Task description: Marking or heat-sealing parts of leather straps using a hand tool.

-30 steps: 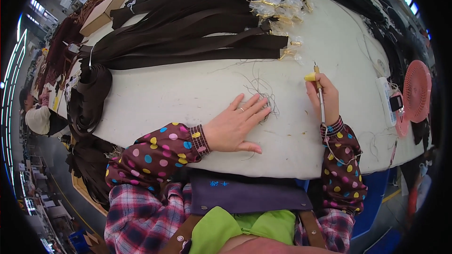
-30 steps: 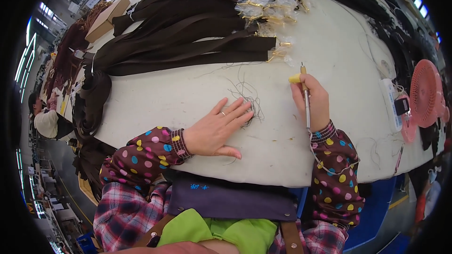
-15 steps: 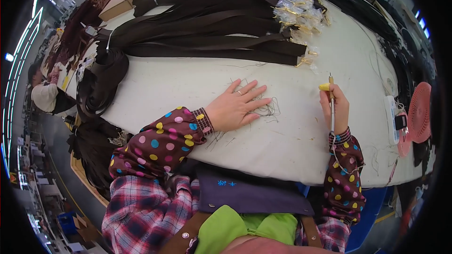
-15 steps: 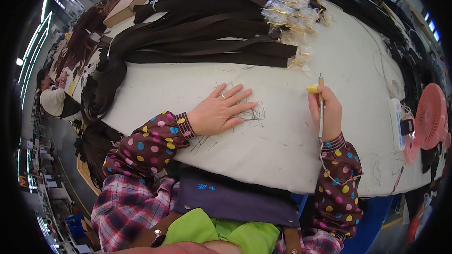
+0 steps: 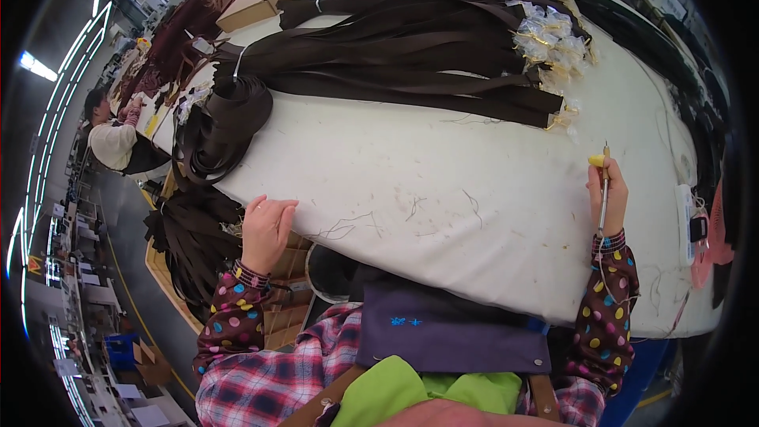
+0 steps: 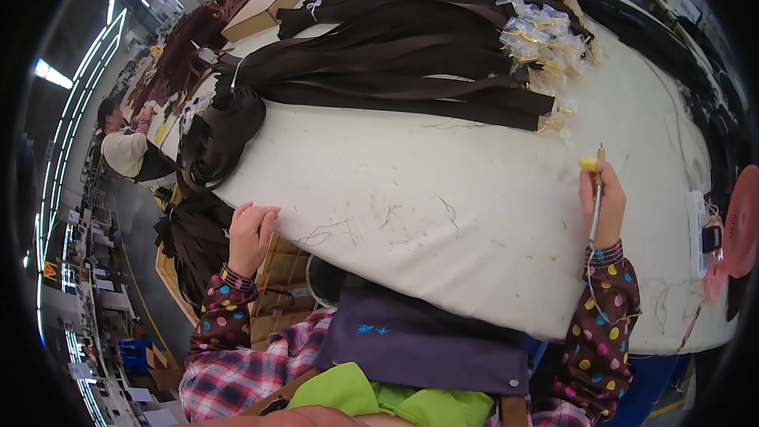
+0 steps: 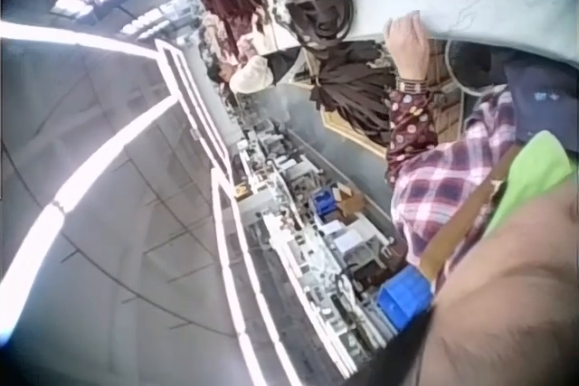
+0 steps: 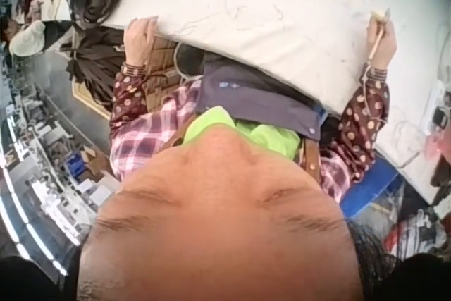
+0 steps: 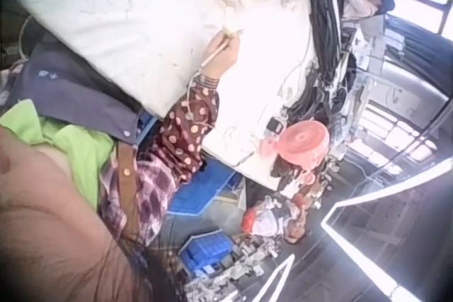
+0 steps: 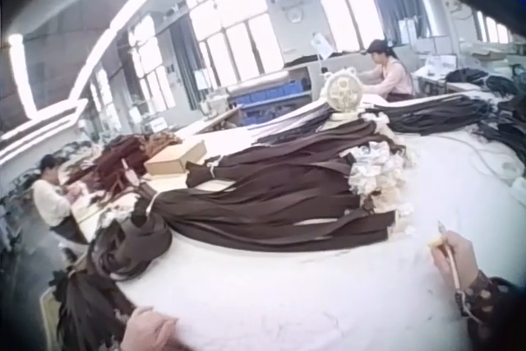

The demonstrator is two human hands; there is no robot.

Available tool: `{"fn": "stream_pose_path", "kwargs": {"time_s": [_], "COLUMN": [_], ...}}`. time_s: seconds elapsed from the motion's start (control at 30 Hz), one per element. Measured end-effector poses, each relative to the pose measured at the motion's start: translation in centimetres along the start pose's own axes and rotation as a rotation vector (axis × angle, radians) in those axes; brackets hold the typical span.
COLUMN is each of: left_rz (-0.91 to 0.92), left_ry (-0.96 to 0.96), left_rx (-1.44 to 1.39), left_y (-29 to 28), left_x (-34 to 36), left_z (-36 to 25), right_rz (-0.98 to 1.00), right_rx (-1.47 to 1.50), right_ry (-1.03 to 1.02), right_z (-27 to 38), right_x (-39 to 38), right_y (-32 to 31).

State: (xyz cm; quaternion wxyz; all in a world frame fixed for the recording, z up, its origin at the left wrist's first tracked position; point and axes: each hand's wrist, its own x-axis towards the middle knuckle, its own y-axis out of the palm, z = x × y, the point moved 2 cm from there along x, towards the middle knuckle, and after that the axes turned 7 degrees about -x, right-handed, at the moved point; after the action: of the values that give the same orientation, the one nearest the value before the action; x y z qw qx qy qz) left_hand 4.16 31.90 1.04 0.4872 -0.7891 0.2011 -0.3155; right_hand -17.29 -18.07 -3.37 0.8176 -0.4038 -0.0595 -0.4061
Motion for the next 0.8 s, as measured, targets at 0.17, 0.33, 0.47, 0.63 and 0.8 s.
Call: {"fn": "stream_pose_path", "kwargs": {"time_s": [0.17,0.33,0.47,0.63,0.8], "left_rz": [-0.171,-0.272,-0.205,-0.164,-0.034], "left_ry": [0.096,0.141,0.108,0.202,0.337], "left_rx": [-0.077,0.084,0.22,0.287,0.126], "left_y": [3.0,7.5,8.9,9.0,9.6], "left_x": [9.1,18.6,22.0,23.8,24.2], "left_z": [2.3,5.1,5.3,3.3,-1.0], "right_rz": [-0.027,-0.023,-0.019,0.074,0.094], "right_rx": [-0.009,-0.014,-0.057,-0.081,-0.036], "right_ry": [0.004,0.005,-0.056,-0.056,0.013], "right_z": [-0.3,0.7,0.6,1.6,1.1], "right_x": [-0.4,-0.7,-0.9,-0.9,-0.9], "right_y": [-0.2,-0.5,-0.3,-0.3,-0.1]}}
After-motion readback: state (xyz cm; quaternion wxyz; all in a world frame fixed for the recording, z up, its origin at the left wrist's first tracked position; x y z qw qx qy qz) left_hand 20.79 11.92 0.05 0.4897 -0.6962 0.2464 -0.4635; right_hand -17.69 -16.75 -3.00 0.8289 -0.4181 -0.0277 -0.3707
